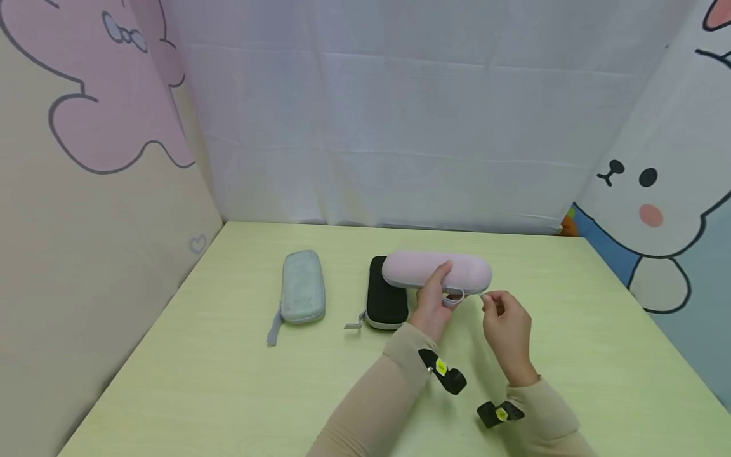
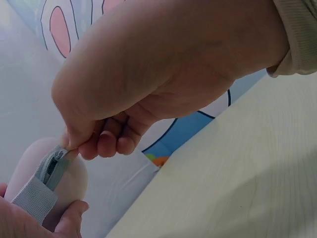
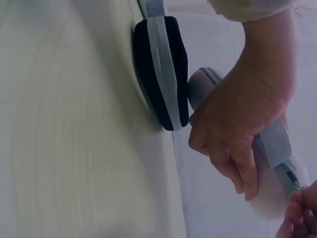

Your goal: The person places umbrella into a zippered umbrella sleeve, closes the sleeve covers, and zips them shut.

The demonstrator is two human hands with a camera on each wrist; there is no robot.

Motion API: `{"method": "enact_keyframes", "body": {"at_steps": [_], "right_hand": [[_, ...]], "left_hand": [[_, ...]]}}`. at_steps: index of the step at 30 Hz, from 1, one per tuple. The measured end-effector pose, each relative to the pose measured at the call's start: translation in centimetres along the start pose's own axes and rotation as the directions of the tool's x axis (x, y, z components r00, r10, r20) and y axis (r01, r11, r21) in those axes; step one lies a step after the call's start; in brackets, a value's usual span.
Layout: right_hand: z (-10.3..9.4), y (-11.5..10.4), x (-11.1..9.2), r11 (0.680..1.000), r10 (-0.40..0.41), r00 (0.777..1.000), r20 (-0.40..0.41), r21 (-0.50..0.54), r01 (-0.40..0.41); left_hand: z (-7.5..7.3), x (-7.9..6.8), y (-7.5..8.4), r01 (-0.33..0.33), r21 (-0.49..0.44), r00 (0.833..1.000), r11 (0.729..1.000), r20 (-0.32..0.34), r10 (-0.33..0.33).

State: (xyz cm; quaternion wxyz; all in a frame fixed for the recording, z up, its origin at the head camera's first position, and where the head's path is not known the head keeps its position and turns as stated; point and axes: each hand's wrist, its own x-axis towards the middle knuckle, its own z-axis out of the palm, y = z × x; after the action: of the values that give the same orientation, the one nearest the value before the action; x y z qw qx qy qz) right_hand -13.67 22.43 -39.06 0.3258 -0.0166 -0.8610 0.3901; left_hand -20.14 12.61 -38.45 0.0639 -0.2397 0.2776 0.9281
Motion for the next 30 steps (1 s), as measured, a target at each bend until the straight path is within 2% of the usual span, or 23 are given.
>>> {"method": "enact_keyframes", "body": {"at_steps": [4,10,13,16,18,19,21,22,25,27,30], "right_hand": [[0.7,-0.1,-0.4,0.999,-0.054,0.998,-0.016,-0.007,0.053],[1.4,0.0,-0.7,0.99,-0.142,0.99,0.004,-0.017,0.142],[1.1,0.0,-0.6,0.991,-0.13,0.986,0.103,0.004,0.131],[-0.1,0.0,0.0,0.999,-0.023,0.963,0.268,0.047,0.011],[-1.3,0.2,0.9,0.992,0.08,0.945,0.317,0.062,-0.105],[-1.9,0.3,1.4,0.985,0.128,0.941,0.314,0.071,-0.157],[-2.9,0.6,2.5,0.961,0.218,0.941,0.259,0.109,-0.253],[-3.3,0.9,3.2,0.943,0.243,0.945,0.22,0.173,-0.283],[-4.1,0.9,4.8,0.91,0.314,0.941,0.127,0.244,-0.337],[-4.2,0.8,5.7,0.888,0.344,0.934,0.098,0.287,-0.358],[-3.6,2.0,6.3,0.877,0.368,0.927,0.076,0.301,-0.373]], "left_hand": [[0.2,-0.1,-0.5,-0.037,0.001,0.998,0.999,-0.044,0.037],[0.6,-0.2,-1.2,-0.107,0.003,0.993,0.994,-0.042,0.107],[0.3,-0.2,-1.0,-0.117,0.062,0.993,0.991,-0.024,0.119],[-0.2,-0.1,-0.5,-0.11,0.222,0.994,0.969,0.02,0.108],[-0.5,0.0,-0.1,-0.099,0.349,0.995,0.932,0.062,0.083],[-0.6,0.0,0.1,-0.095,0.419,0.995,0.903,0.08,0.067],[-0.8,0.2,0.3,-0.088,0.546,0.994,0.833,0.105,0.036],[-0.8,0.3,0.3,-0.088,0.599,0.993,0.796,0.118,0.022],[-0.8,0.7,-0.2,-0.095,0.734,0.992,0.673,0.127,0.001],[-1.0,1.0,-0.7,-0.104,0.796,0.992,0.596,0.126,0.006],[-1.7,1.3,-1.9,-0.099,0.861,0.994,0.499,0.107,0.012]]}}
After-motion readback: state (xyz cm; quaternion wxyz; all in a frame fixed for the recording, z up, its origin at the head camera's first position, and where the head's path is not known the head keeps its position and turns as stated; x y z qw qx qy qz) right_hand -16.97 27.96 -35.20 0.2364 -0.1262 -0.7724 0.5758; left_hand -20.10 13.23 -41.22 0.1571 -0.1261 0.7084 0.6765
